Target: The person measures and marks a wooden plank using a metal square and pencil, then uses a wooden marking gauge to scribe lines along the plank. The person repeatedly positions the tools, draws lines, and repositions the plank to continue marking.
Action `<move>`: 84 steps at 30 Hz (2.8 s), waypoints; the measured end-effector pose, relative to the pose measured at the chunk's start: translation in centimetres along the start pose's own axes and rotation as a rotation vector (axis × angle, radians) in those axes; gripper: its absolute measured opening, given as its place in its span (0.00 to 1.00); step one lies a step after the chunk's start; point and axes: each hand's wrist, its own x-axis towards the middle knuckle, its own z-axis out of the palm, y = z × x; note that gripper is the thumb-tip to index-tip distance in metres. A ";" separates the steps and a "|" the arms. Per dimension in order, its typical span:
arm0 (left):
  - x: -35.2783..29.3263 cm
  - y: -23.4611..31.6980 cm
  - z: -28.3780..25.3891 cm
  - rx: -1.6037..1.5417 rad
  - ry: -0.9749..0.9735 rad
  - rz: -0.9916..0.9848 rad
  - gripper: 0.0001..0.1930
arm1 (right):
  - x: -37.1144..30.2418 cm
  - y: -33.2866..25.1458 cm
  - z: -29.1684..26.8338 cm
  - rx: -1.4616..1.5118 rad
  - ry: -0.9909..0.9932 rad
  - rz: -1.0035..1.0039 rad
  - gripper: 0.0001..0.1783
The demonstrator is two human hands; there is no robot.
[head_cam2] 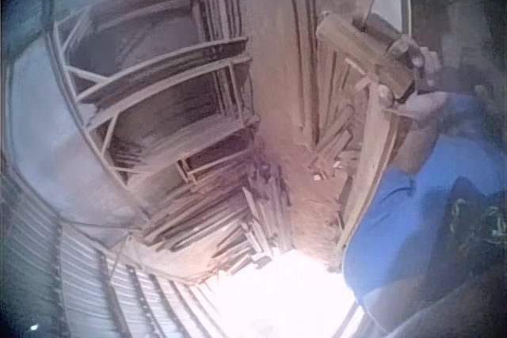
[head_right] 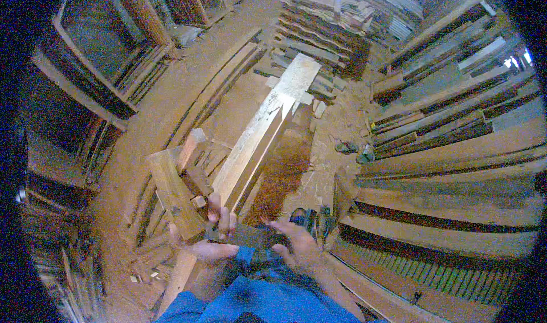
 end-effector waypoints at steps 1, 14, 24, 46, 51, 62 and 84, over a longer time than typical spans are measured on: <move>1.3 -0.7 0.1 -0.002 -0.012 -0.022 0.40 | 1.5 -0.2 -0.2 0.054 -0.087 0.039 0.32; 10.5 -8.1 -11.6 0.493 0.504 0.320 0.42 | 16.7 12.4 -5.8 0.167 -0.128 0.341 0.31; 13.9 -10.9 -17.2 0.954 0.688 0.230 0.48 | 24.4 19.2 -12.8 -0.259 0.190 0.177 0.26; 12.4 -10.7 -18.0 1.265 0.640 0.060 0.53 | 30.0 19.3 -10.8 -0.462 0.112 0.109 0.27; 12.7 -11.3 -17.4 1.174 0.706 0.076 0.53 | 30.3 19.2 -10.3 -0.435 0.108 0.131 0.27; 13.0 -12.1 -17.9 1.141 0.626 0.154 0.56 | 30.3 19.6 -10.5 -0.449 0.087 0.088 0.26; 12.8 -11.9 -17.2 1.146 0.640 0.155 0.58 | 30.2 20.1 -10.8 -0.424 0.062 0.104 0.28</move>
